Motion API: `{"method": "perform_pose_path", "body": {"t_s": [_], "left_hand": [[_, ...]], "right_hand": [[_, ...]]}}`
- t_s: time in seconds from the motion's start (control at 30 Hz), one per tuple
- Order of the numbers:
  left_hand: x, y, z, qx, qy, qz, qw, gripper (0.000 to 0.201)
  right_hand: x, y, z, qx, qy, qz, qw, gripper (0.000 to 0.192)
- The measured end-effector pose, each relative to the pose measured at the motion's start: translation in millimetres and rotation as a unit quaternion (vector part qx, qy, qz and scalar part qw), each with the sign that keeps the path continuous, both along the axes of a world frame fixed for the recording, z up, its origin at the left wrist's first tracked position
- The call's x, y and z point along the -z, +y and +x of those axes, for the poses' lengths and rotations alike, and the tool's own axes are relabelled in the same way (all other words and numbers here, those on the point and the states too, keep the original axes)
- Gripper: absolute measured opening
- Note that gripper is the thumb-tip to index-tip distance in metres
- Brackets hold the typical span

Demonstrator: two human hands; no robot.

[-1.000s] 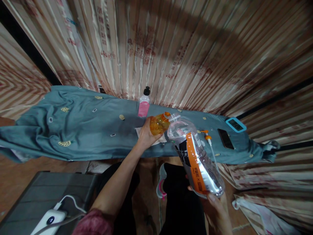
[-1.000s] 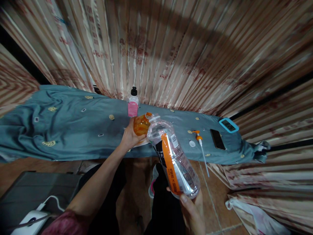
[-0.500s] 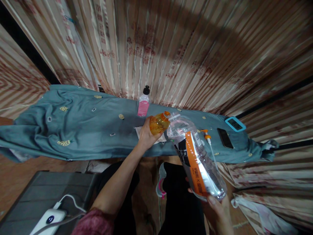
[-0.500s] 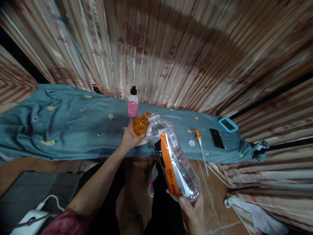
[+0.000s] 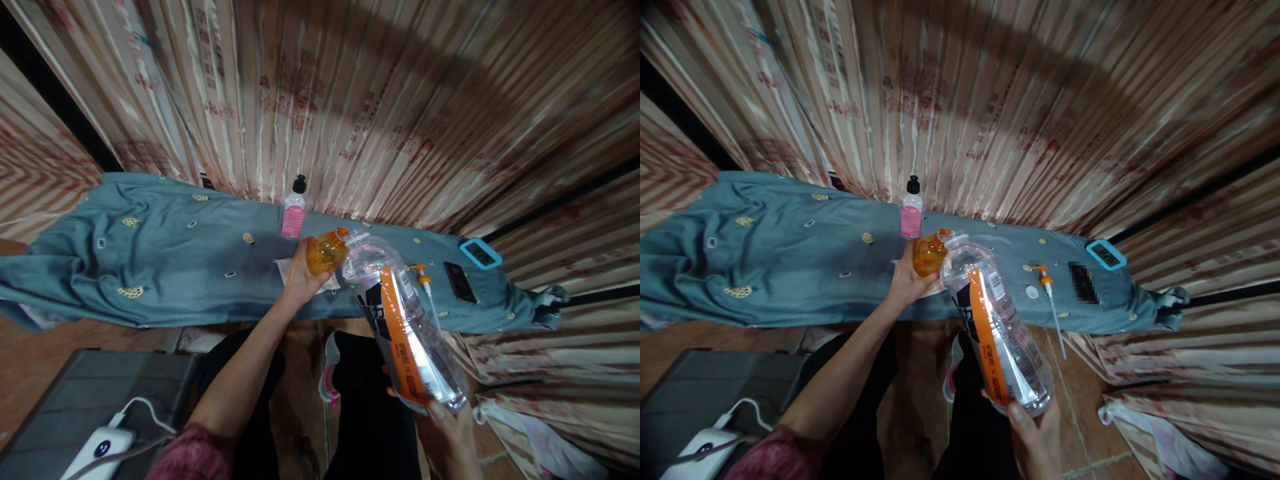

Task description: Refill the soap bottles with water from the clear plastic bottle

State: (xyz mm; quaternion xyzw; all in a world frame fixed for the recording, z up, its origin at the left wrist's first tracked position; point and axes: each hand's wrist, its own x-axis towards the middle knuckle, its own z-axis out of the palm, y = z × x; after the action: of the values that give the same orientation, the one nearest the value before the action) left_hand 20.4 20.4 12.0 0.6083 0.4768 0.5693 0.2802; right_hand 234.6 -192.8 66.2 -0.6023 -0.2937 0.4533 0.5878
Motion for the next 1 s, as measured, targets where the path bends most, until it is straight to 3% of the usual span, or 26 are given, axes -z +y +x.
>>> {"method": "perform_pose_path", "body": {"t_s": [0.33,0.77,1.0], "left_hand": [[-3.6,0,1,0.005,-0.004,0.005,1.0,0.062],[-2.1,0,1,0.0,0.008,0.008,1.0,0.063],[-0.5,1,2,-0.009,0.012,0.006,1.0,0.066]], "right_hand": [[-11.6,5,-5,-0.013,-0.028,0.019,0.999,0.087],[-9.3,2,-1,-0.002,-0.075,0.001,0.997,0.075],[-15.0,5,-6,0.014,-0.074,0.006,0.997,0.079]]}}
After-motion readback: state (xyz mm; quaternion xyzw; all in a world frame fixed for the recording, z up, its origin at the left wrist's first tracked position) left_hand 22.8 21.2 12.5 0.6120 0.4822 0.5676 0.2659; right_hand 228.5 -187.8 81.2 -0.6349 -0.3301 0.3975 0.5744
